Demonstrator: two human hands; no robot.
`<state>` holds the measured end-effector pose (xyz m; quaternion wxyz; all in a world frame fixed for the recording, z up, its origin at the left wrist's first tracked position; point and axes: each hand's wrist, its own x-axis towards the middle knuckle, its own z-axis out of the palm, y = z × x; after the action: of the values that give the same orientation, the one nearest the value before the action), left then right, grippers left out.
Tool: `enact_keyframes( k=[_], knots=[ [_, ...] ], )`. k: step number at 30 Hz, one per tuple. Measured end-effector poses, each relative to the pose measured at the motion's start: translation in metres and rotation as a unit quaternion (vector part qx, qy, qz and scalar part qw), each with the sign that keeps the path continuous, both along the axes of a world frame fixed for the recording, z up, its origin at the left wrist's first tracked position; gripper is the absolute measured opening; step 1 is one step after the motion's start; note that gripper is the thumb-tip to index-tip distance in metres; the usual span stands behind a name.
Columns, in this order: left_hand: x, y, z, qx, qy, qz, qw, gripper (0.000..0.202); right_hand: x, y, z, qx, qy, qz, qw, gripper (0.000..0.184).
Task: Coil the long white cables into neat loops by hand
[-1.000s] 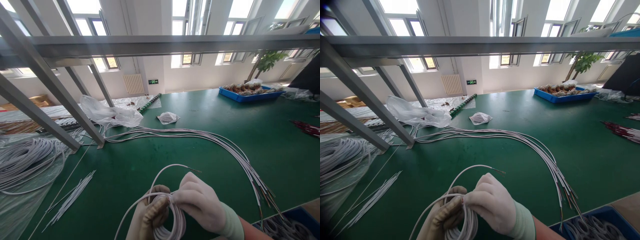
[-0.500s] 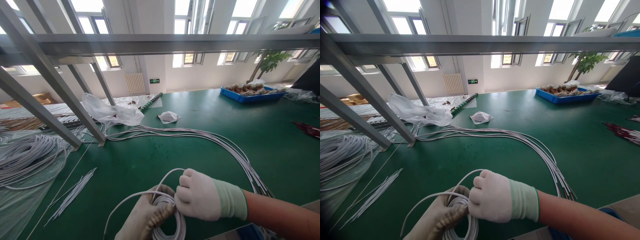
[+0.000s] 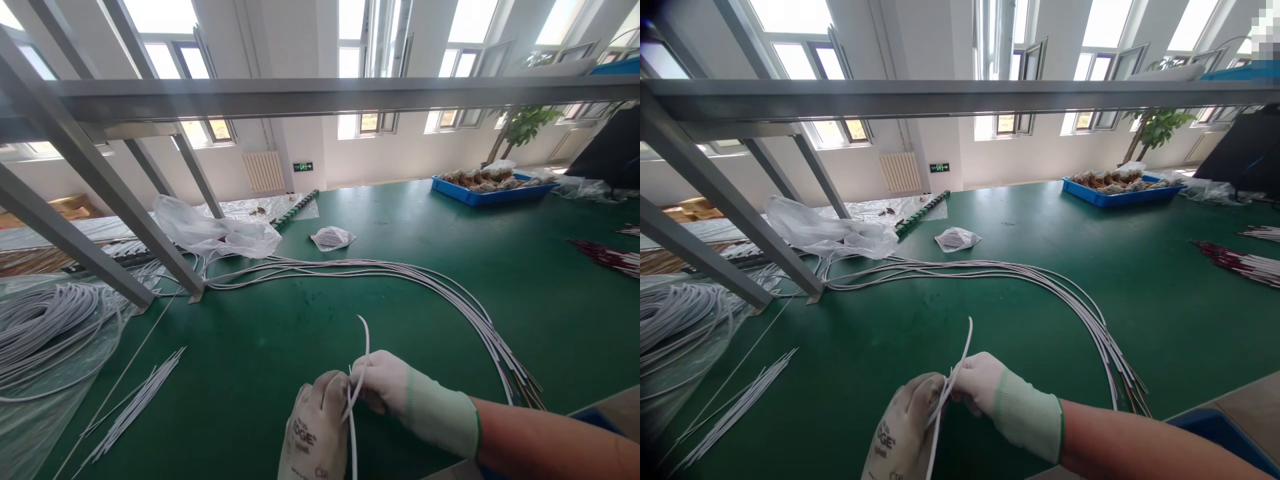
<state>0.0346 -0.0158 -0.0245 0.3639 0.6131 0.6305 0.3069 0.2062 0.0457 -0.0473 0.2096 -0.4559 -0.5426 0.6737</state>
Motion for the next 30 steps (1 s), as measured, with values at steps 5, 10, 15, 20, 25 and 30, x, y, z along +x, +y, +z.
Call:
enact_keyframes(
  k=[5, 10, 15, 20, 25, 30],
  knots=[
    [-0.008, 0.003, 0.019, -0.146, -0.157, 0.067, 0.974, 0.027, 0.014, -0.006, 0.022, 0.146, -0.022, -0.010, 0.989, 0.045],
    [-0.013, 0.010, 0.034, -0.215, -0.216, 0.036, 0.952, 0.038, 0.020, 0.000, 0.043, 0.284, 0.023, -0.021, 0.958, 0.018],
    [-0.018, 0.010, 0.035, -0.261, -0.256, 0.005, 0.931, 0.035, 0.035, 0.023, 0.041, 0.132, 0.206, -0.141, 0.959, 0.034],
    [-0.024, 0.010, 0.026, -0.271, -0.289, 0.006, 0.918, 0.039, 0.040, 0.014, 0.059, 0.563, -0.057, -0.020, 0.824, 0.020],
    [-0.024, 0.003, 0.029, -0.285, -0.397, 0.003, 0.873, 0.064, 0.025, 0.002, 0.063, 0.798, -0.215, 0.237, 0.511, 0.028],
    [-0.031, 0.004, 0.026, -0.312, -0.421, -0.048, 0.850, 0.062, 0.020, 0.000, 0.066, 0.799, -0.163, 0.268, 0.513, 0.023]
  ],
)
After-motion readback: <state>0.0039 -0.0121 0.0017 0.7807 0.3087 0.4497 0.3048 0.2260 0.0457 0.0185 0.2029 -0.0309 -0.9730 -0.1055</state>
